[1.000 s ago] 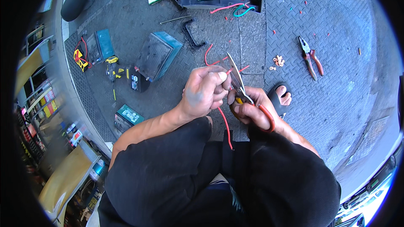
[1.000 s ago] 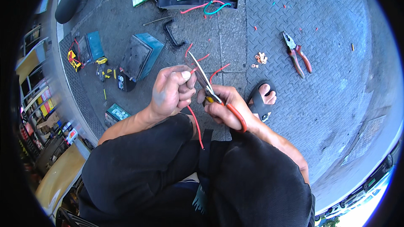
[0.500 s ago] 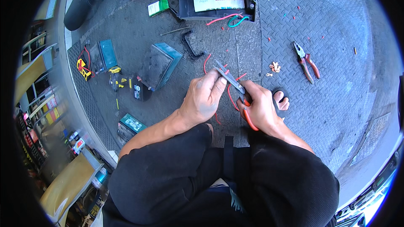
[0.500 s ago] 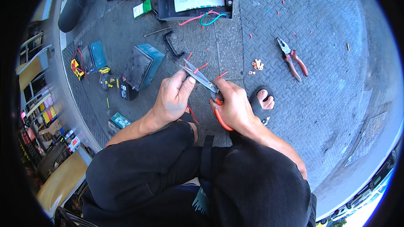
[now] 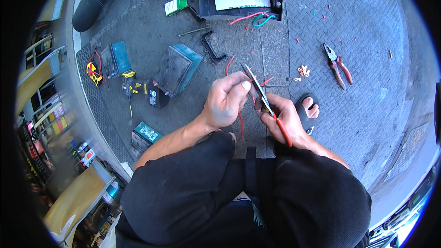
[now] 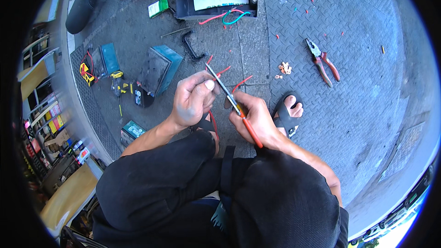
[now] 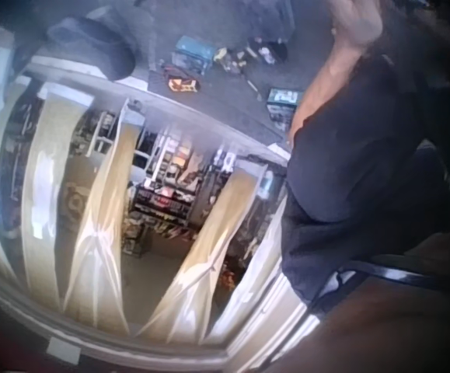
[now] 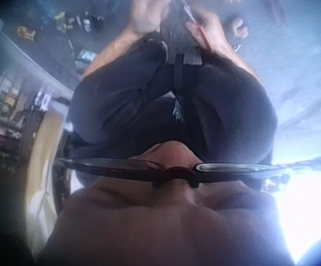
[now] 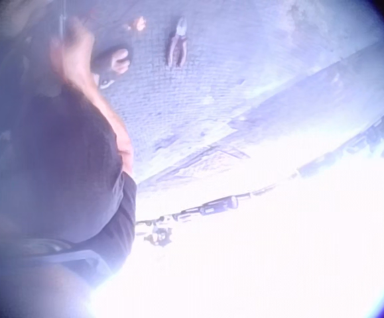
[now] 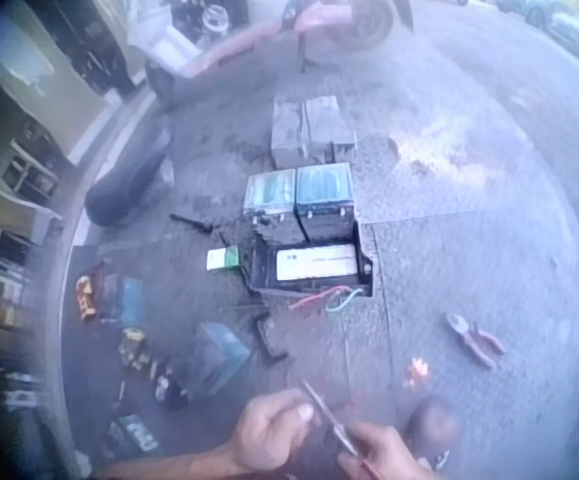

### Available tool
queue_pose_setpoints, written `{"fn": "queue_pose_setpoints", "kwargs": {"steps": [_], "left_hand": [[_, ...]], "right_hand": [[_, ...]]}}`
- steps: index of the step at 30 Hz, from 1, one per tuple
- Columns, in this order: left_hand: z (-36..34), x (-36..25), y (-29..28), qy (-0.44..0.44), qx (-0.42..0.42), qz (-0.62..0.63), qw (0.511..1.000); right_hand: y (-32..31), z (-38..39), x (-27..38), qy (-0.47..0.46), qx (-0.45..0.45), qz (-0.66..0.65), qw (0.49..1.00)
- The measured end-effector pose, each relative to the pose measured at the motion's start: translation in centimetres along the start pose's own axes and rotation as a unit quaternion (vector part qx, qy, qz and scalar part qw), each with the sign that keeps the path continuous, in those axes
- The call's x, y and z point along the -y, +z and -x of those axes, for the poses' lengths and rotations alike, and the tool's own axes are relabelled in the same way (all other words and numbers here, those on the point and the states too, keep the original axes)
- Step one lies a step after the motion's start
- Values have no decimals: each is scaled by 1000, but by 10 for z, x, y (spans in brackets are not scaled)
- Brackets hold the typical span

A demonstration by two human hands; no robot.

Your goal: The person cuts red wires to length, strips the ends, and crimps ring terminals onto them using pliers. They then connect the wires to battery terminals and tighten the connections with a power drill.

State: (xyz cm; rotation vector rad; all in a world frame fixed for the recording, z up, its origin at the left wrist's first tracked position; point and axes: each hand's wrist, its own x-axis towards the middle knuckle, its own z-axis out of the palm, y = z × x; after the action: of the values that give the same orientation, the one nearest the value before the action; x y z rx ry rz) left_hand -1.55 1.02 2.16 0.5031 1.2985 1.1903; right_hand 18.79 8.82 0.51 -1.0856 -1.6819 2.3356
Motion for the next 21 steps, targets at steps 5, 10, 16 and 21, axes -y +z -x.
{"fn": "queue_pose_setpoints", "kwargs": {"steps": [5,10,16,21], "left_hand": [[-2,2,4,-28,-20,50,998],[-1,9,5,-54,-33,84,994],[13,6,-10,-82,-86,105,987],[5,7,-6,-39,-17,119,992]], "right_hand": [[-3,1,-3,62,59,-136,987],[-6,-1,2,158,97,-279,942],[-48,3,7,63,-220,-519,823],[-46,-19,-13,6,-308,-86,948]]}}
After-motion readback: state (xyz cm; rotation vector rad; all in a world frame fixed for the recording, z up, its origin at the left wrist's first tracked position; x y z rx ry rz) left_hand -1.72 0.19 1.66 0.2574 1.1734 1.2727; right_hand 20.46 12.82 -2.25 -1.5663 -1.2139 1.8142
